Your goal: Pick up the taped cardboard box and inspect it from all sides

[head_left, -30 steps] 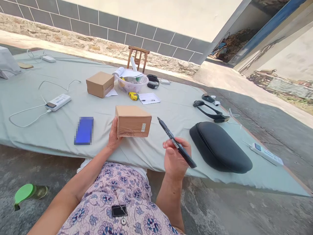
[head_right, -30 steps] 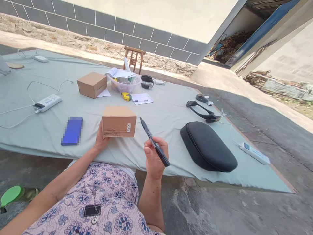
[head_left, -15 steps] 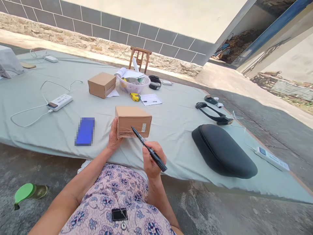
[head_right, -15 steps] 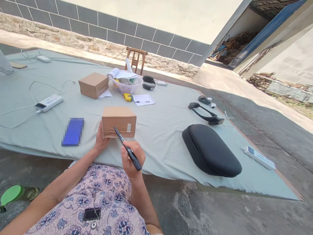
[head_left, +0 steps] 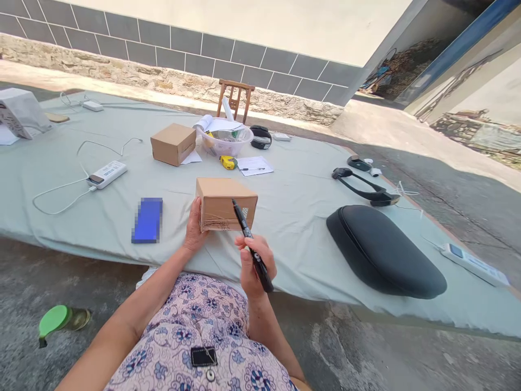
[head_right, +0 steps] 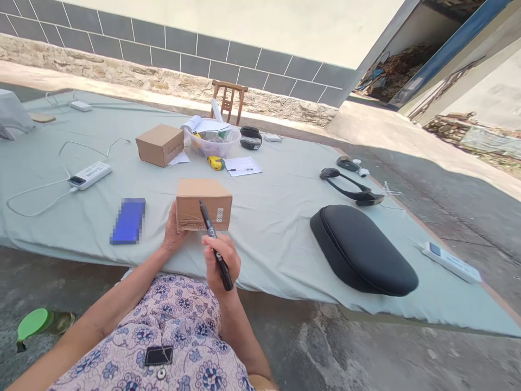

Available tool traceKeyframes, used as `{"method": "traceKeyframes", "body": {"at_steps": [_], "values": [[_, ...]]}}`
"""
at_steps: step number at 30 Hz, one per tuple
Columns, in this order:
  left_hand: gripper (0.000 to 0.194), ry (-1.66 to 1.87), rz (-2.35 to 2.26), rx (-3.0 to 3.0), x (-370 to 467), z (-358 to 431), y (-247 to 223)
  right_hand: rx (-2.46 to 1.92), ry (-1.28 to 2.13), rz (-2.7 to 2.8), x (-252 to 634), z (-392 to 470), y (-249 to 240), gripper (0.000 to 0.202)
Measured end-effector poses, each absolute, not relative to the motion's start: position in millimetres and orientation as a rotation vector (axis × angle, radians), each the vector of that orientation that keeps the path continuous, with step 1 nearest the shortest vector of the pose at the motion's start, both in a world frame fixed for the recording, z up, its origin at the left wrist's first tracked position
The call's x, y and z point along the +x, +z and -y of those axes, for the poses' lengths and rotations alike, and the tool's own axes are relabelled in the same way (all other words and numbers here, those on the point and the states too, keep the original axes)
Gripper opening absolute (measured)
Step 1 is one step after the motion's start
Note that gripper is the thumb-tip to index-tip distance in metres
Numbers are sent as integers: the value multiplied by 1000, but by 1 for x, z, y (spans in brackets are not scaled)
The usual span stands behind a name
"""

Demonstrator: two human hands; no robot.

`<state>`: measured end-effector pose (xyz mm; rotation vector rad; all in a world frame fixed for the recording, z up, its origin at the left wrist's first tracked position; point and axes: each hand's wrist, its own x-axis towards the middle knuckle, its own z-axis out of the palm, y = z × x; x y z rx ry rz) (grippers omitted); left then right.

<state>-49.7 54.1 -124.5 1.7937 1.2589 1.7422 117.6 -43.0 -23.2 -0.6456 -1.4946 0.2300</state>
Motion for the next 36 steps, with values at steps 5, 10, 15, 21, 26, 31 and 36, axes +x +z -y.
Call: {"method": "traceKeyframes", "body": {"at_steps": [5,10,15,21,26,31,36], "values": [[84,1698,-1465,1892,-52,-57,-126,-1188,26,1284,168,3,-44,40],[85,1567,-1668,1915,-51,-64,-118,-1738,83,1520,207,-47,-80,66],[74,1225,-1940,1907,-49,-69,-108,-2058,42,1657,208,-61,-105,66],[66,1070,-1927,1964,-65,-58,-104,-2032,-5,1656,206,-61,-117,54],[62,1143,-2087,1904,-114,-41,-69,-1702,38,1477,215,-63,-114,44],[62,1072,-2452,1541,-179,-6,-57,-1351,225,1514,202,-29,-101,75],[44,742,-2665,1419,-207,19,-67,-1264,184,1641,172,-7,-72,88]]}}
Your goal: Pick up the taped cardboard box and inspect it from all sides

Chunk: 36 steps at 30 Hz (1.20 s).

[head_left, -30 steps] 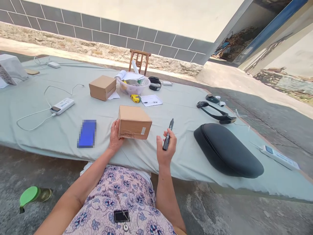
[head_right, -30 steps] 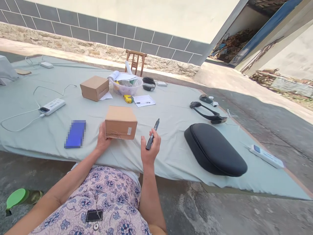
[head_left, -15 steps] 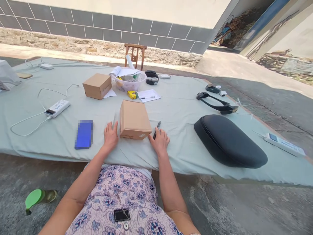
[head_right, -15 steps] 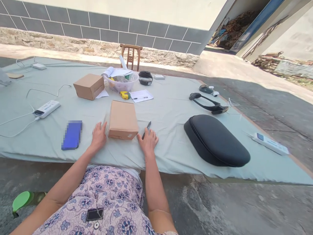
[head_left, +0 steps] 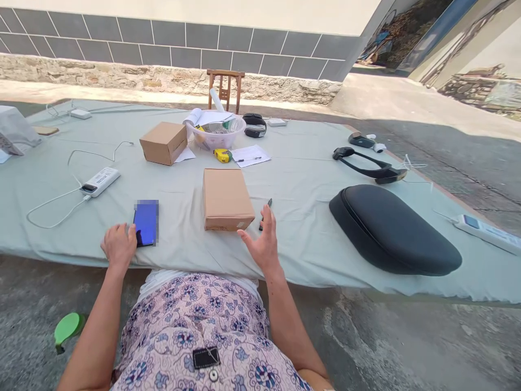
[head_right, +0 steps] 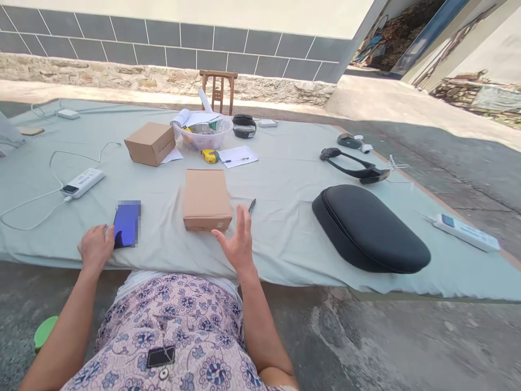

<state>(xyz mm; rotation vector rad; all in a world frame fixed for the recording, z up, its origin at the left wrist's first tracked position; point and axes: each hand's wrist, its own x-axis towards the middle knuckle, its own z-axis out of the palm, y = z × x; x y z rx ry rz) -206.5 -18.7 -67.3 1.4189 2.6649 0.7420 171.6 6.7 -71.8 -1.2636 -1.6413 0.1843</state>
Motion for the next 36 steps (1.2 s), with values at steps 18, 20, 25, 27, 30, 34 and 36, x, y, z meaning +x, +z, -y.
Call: {"method": "traceKeyframes", "body": {"at_steps": [18,20,25,27,30,34,36], "values": [[15,1242,-2234,1063,-187,-6,-67,-1429,-1,1729,124,-102,-50,53],[16,1270,-2192,1036,-183,-7,-72,-1376,29,1654,129,-92,-50,49],[11,1536,-1916,775,-172,-10,-82,-1304,340,1416,137,-34,-70,37],[12,1565,-1804,698,-165,-7,-83,-1313,431,1319,135,-14,-81,35],[18,1588,-1549,683,-148,3,-82,-1302,617,1263,130,6,-94,37],[36,1504,-1130,729,-109,19,-79,-1209,900,1333,121,17,-101,48],[42,1422,-990,757,-89,24,-80,-1148,1020,1437,119,21,-102,58]]}}
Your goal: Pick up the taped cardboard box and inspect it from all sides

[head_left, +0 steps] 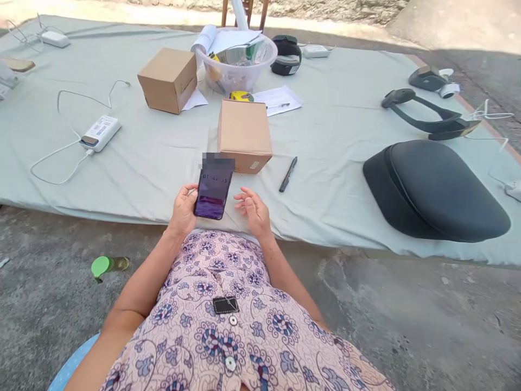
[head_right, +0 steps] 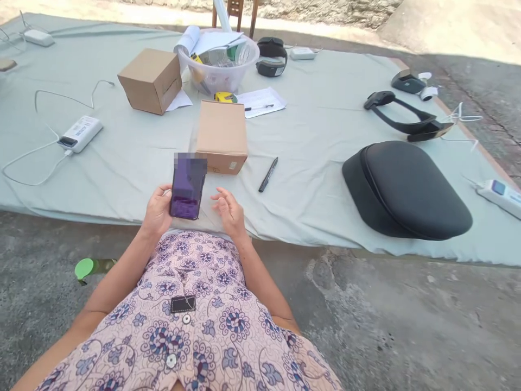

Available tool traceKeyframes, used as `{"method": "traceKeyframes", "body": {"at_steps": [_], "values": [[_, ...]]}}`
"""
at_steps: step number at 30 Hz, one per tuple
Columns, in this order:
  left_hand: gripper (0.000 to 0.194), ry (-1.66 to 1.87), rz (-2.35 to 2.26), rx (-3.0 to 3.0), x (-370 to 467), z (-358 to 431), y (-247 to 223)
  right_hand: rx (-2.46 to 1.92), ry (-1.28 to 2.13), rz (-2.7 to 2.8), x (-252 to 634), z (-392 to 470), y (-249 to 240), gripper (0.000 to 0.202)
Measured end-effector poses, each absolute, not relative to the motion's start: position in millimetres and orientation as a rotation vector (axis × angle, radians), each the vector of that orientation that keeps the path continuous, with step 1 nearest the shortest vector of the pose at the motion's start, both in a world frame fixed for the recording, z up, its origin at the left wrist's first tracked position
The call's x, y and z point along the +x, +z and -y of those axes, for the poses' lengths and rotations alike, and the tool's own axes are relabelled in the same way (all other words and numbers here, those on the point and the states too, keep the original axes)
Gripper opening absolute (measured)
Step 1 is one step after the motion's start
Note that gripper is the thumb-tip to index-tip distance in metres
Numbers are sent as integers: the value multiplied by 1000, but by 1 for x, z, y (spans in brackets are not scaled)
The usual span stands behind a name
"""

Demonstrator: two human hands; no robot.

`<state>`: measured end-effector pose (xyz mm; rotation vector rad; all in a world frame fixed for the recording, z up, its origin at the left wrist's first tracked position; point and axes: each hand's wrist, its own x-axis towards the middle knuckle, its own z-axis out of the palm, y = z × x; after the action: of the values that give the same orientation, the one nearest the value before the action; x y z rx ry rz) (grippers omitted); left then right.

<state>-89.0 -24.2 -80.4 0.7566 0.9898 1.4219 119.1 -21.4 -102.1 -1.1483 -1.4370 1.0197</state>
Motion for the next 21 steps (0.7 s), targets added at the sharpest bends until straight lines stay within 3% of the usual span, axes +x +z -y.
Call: {"method": "traceKeyframes", "body": {"at_steps": [3,10,21], "values": [[45,1332,-885,782,-67,25,-88,-1085,1134,1681,121,27,-103,73],[49,1343,-788,683,-63,21,-101,-1093,1059,1971,123,28,-95,94],[45,1348,-708,557,-66,24,-96,-1107,1172,2044,128,26,-98,88]]}}
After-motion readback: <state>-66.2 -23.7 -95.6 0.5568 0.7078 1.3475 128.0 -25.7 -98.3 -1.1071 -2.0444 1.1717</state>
